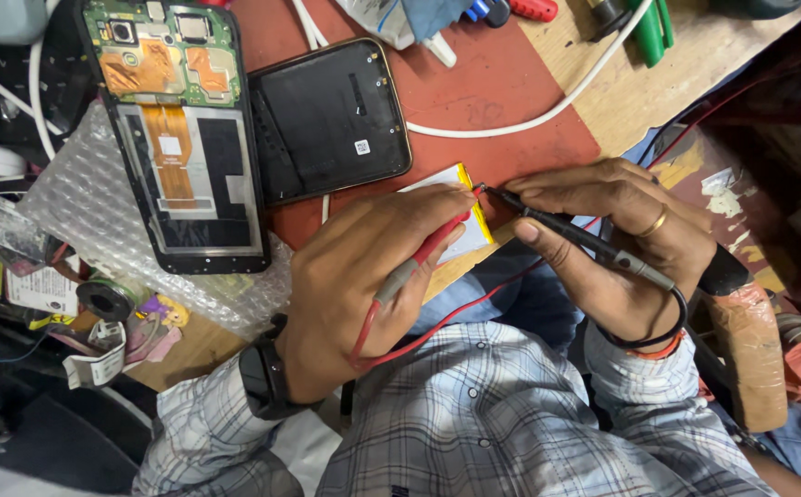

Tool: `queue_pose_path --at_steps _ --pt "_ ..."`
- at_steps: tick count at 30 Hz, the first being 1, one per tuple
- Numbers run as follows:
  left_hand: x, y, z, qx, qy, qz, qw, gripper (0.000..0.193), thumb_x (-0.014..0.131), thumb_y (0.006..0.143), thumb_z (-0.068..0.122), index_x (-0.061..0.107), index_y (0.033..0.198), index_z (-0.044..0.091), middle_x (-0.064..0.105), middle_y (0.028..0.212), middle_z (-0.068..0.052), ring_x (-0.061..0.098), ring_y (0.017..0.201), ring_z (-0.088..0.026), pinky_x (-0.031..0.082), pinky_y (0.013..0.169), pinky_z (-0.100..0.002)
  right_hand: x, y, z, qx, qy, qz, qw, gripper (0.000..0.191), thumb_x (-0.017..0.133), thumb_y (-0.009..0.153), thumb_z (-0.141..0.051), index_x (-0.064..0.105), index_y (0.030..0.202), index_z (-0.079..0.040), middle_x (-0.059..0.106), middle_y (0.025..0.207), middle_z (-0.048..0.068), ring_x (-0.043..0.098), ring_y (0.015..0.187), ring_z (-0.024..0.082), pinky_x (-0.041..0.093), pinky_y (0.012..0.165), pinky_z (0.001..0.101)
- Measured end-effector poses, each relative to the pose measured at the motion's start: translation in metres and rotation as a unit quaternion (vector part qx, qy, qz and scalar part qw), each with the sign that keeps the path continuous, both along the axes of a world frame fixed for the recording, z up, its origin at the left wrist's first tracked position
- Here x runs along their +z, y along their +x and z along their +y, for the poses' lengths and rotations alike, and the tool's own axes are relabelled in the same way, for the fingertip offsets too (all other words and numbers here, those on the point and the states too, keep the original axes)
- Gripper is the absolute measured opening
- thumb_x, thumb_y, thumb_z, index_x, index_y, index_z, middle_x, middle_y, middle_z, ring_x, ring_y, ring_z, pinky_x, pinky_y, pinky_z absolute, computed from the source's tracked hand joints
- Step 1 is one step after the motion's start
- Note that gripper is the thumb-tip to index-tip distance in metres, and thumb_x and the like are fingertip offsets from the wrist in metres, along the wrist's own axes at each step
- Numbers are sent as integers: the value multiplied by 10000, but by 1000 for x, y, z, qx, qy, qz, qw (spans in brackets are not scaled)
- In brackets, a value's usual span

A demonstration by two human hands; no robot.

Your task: The person holds an opened smartphone, works at its internal components, and removes the battery from the phone. They then use multimeter test probes to test the removed battery on the workbench, adjusting the multimeter and touching the probes to the battery terminals before setting the battery down.

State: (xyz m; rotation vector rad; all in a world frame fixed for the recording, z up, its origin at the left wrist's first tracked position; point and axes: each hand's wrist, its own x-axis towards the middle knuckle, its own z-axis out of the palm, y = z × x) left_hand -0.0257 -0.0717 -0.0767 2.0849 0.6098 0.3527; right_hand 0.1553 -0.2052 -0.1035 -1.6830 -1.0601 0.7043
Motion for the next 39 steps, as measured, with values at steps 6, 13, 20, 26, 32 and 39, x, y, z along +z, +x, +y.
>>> queue_pose_path --at_steps 6,13,20,26,32,39 --pt "-1 0 -2 1 6 -2 1000 343 741 946 -12 651 1275 30 710 1248 -129 729 1095 -282 582 941 -334 6 0 1 4 -9 -11 1000 225 810 854 29 670 1025 69 734 1067 183 725 1041 283 552 952 362" --pt "-1 0 -3 5 10 -1 1000 307 744 973 -5 656 1264 36 716 1232 -120 733 1059 -269 582 926 -326 8 0 3 9 -3 -12 1000 215 818 869 32 671 1025 47 738 1080 172 736 1063 274 563 941 336" --pt "-1 -1 -5 9 5 -1 1000 290 743 987 11 661 1263 43 717 1231 -112 735 1049 -261 583 920 -317 6 -1 -1 2 -10 0 1000 223 807 864 31 671 1038 58 735 1085 183 732 1056 273 565 970 354" --pt "-2 1 -7 16 20 3 1000 257 747 1002 20 669 1246 38 726 1210 -108 738 1081 -273 581 906 -319 2 0 -4 1 0 -2 1000 224 815 872 28 667 1037 56 736 1084 178 741 1061 278 575 940 344" --pt "-2 1 -7 20 29 -8 999 263 752 1017 28 666 1264 58 725 1176 -94 741 1033 -240 588 907 -302 2 1 -6 7 2 -8 1000 227 810 865 31 665 1038 60 735 1081 184 739 1043 278 579 951 358" --pt "-1 -1 -7 3 40 3 999 281 760 989 34 669 1254 49 725 1205 -101 737 1065 -262 583 896 -319 0 1 -7 11 13 2 1000 213 804 880 34 661 1036 58 734 1088 184 740 1040 272 585 947 359"
